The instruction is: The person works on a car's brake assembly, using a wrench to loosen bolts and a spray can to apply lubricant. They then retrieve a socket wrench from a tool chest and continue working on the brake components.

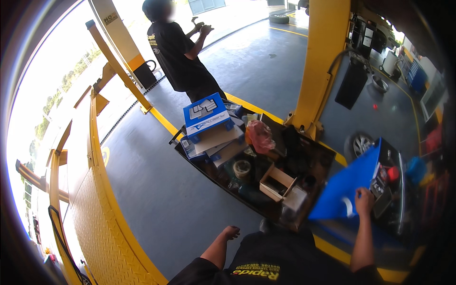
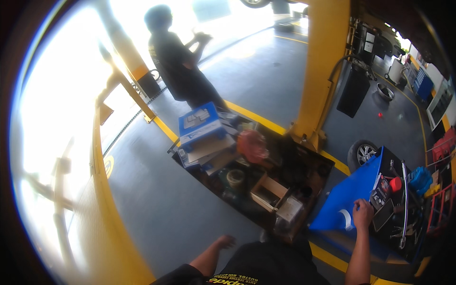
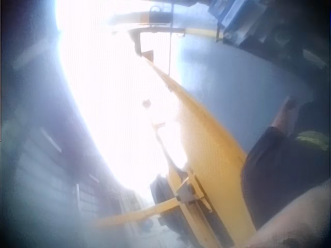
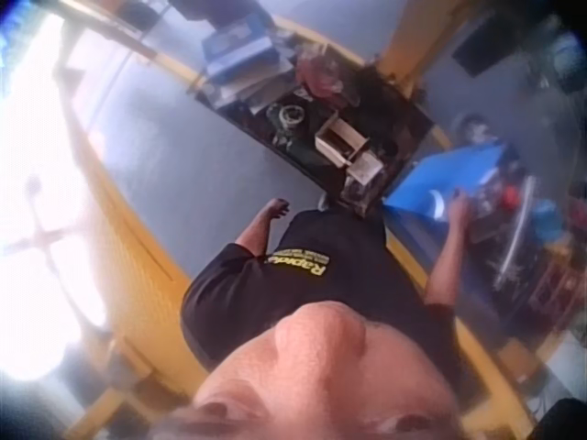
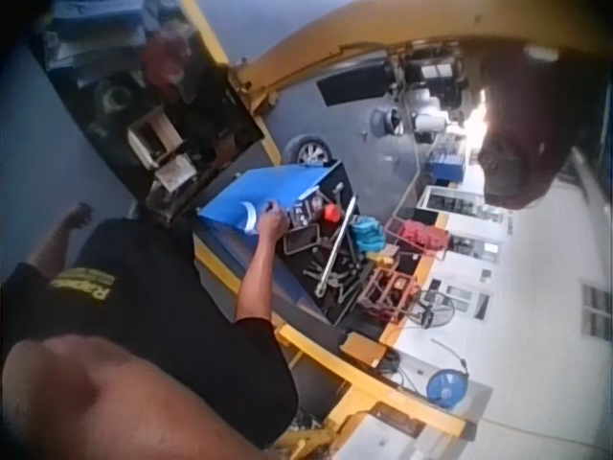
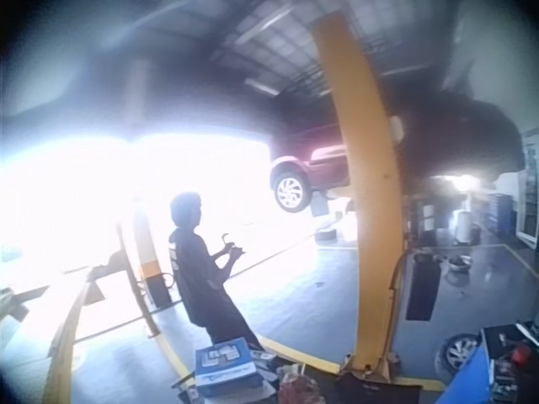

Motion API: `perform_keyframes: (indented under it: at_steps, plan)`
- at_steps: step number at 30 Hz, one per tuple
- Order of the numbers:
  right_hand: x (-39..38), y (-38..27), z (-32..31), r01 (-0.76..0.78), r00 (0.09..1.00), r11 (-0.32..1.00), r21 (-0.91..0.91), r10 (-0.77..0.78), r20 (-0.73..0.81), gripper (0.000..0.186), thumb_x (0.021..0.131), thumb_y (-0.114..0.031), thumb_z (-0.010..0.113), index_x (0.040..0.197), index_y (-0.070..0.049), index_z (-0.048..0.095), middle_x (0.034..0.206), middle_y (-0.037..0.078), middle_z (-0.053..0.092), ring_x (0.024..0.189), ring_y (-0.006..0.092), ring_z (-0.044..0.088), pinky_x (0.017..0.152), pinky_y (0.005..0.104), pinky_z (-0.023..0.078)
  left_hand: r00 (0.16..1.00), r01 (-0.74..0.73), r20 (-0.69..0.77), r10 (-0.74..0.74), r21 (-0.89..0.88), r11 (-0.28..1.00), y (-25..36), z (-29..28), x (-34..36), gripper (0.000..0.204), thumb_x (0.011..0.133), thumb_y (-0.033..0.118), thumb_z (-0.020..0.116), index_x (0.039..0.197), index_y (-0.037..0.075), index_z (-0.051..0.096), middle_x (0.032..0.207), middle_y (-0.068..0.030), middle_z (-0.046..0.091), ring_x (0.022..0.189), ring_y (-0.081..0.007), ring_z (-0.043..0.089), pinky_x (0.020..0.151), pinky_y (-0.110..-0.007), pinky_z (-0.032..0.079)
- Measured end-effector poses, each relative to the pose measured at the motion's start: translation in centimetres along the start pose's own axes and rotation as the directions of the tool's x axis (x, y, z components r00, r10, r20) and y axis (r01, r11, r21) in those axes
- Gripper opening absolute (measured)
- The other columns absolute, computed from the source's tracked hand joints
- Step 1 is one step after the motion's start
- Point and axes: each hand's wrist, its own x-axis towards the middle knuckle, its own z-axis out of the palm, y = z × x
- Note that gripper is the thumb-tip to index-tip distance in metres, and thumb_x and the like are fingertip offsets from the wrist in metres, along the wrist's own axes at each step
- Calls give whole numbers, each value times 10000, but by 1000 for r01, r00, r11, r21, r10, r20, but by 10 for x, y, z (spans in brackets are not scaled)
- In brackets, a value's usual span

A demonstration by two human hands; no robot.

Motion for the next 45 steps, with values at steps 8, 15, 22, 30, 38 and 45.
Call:
perform_keyframes:
  at_steps: [8, 15, 22, 30, 38, 45]
  plan:
    - [-1, 0, 1, 4, 1000, 1000, 6, -4, -14, 36, 789, -43, 650, 824, -51, 650, 858, 113, 661, 877, 340, 631, 764, 459, 481, 1000, -6, 19, 6, 4, 1000, 3, -1, -3, 377, 962, 305, 581, 1298, 139, 623, 1150, -91, 704, 948, -267, 681, 815, -464, 534]
    - [0, -4, -3, -4, 1000, 1000, -1, 4, 4, 40, 792, -51, 654, 831, -55, 654, 868, 110, 666, 877, 336, 634, 766, 457, 482, 1000, -6, -1, 6, 2, 1000, -3, 0, 8, 372, 959, 308, 585, 1290, 144, 629, 1120, -74, 708, 917, -246, 680, 781, -434, 541]
    - [1, -4, -3, -14, 1000, 1000, -6, 15, 20, 44, 794, -57, 655, 838, -59, 656, 875, 111, 668, 874, 333, 637, 765, 456, 483, 1000, -9, 22, 9, -14, 1000, -8, -1, 15, 355, 962, 296, 580, 1275, 140, 638, 1091, -68, 711, 880, -230, 678, 734, -414, 542]
    - [0, -2, -2, -19, 1000, 1000, 2, 19, 17, 44, 797, -59, 656, 841, -57, 662, 881, 112, 671, 879, 331, 639, 774, 455, 486, 1000, -9, 6, 9, 18, 1000, 0, 0, 9, 353, 964, 294, 577, 1271, 132, 639, 1084, -69, 712, 859, -233, 679, 715, -413, 543]
    - [1, -2, -2, -20, 1000, 1000, 2, 20, 23, 40, 800, -60, 657, 840, -57, 659, 876, 111, 669, 876, 333, 637, 773, 455, 485, 999, -30, 17, 30, 11, 999, -1, 2, 13, 352, 953, 309, 597, 1245, 118, 643, 1064, -76, 714, 859, -224, 677, 699, -394, 535]
    - [1, -1, -1, -18, 1000, 1000, -4, 18, 22, 44, 797, -63, 659, 841, -62, 661, 875, 111, 668, 869, 333, 637, 768, 456, 482, 999, -27, 18, 27, 4, 1000, -3, 2, 14, 350, 959, 300, 588, 1255, 121, 641, 1065, -71, 715, 869, -223, 678, 711, -394, 535]
